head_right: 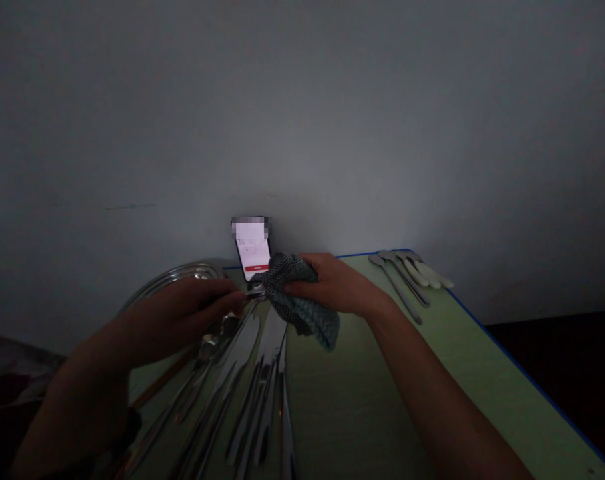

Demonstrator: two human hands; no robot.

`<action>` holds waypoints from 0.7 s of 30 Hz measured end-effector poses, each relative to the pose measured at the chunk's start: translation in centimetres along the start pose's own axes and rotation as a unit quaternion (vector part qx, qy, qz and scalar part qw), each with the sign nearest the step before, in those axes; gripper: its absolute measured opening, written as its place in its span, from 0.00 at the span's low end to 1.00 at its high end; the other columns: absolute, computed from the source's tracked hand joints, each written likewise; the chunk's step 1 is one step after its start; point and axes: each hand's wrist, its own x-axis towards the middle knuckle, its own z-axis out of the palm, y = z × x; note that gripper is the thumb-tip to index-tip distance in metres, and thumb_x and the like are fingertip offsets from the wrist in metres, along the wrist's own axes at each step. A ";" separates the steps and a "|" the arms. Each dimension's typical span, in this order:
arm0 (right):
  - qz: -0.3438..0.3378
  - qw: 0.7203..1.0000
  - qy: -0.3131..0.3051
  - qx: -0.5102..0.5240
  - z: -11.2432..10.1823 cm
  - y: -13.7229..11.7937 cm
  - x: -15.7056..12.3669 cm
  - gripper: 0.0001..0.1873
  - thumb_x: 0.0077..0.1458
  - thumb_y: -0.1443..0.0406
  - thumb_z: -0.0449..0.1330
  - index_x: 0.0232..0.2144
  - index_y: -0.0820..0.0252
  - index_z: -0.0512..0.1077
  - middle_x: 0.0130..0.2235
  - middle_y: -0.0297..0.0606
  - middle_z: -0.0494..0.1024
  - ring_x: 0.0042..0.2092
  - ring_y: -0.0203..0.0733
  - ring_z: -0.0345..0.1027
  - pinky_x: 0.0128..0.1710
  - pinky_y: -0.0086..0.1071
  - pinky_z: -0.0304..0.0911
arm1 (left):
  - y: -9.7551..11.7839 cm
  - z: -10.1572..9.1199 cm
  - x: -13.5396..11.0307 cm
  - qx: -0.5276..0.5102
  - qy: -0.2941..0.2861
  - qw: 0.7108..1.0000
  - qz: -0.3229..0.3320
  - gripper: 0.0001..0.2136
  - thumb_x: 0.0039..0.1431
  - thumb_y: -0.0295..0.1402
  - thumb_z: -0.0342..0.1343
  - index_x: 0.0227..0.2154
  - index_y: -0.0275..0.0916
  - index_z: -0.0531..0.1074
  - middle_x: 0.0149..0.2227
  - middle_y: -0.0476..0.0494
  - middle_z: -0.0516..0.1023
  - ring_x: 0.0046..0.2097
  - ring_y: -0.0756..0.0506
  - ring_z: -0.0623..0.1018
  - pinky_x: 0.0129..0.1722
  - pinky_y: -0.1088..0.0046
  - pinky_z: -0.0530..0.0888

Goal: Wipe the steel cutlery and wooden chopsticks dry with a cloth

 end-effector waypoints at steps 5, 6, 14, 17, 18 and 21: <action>0.006 1.000 0.003 -0.014 0.1 -0.2 0.0 0.11 0.50 0.61 0.59 0.37 0.59 0.71 0.35 0.35 0.78 0.35 0.38 0.70 0.33 0.30 0.65 | -0.1 0.2 0.0 0.007 -0.006 1.000 -0.001 0.16 0.61 0.39 0.41 0.25 0.37 0.69 0.22 0.49 0.70 0.24 0.51 0.68 0.25 0.75 0.60; 0.008 1.000 0.003 -0.016 0.1 -0.3 0.0 0.11 0.50 0.61 0.59 0.37 0.59 0.71 0.35 0.35 0.78 0.35 0.38 0.70 0.33 0.30 0.65 | -0.2 0.2 0.0 0.007 -0.006 1.000 0.002 0.16 0.61 0.39 0.41 0.25 0.37 0.69 0.22 0.50 0.69 0.24 0.51 0.68 0.25 0.75 0.60; 0.019 0.999 0.005 -0.031 0.3 -0.7 0.1 0.12 0.48 0.61 0.61 0.36 0.59 0.72 0.34 0.35 0.78 0.34 0.39 0.70 0.33 0.30 0.64 | -0.1 0.3 0.0 0.015 -0.002 1.000 0.000 0.17 0.61 0.39 0.41 0.24 0.37 0.69 0.21 0.50 0.69 0.24 0.51 0.68 0.25 0.75 0.61; 0.014 0.999 0.008 -0.036 0.3 -0.7 0.1 0.11 0.47 0.61 0.62 0.34 0.59 0.72 0.34 0.34 0.78 0.34 0.39 0.70 0.32 0.30 0.64 | -0.1 0.2 -0.2 0.013 -0.004 1.000 0.006 0.17 0.61 0.39 0.41 0.24 0.37 0.69 0.21 0.50 0.69 0.23 0.51 0.68 0.25 0.75 0.61; 0.009 0.999 0.008 -0.031 0.3 -0.8 0.1 0.11 0.47 0.61 0.62 0.34 0.59 0.72 0.33 0.34 0.78 0.34 0.38 0.70 0.32 0.30 0.64 | -0.1 0.2 -0.2 0.008 -0.005 1.000 0.008 0.17 0.61 0.39 0.41 0.24 0.37 0.69 0.21 0.50 0.69 0.23 0.51 0.68 0.25 0.76 0.61; -0.003 1.000 0.003 0.002 0.1 -0.9 0.0 0.11 0.46 0.60 0.63 0.34 0.59 0.73 0.33 0.33 0.78 0.34 0.38 0.70 0.32 0.30 0.64 | -0.2 0.0 -0.2 -0.018 -0.005 1.000 0.017 0.16 0.60 0.40 0.42 0.23 0.37 0.68 0.20 0.51 0.68 0.23 0.52 0.67 0.24 0.77 0.61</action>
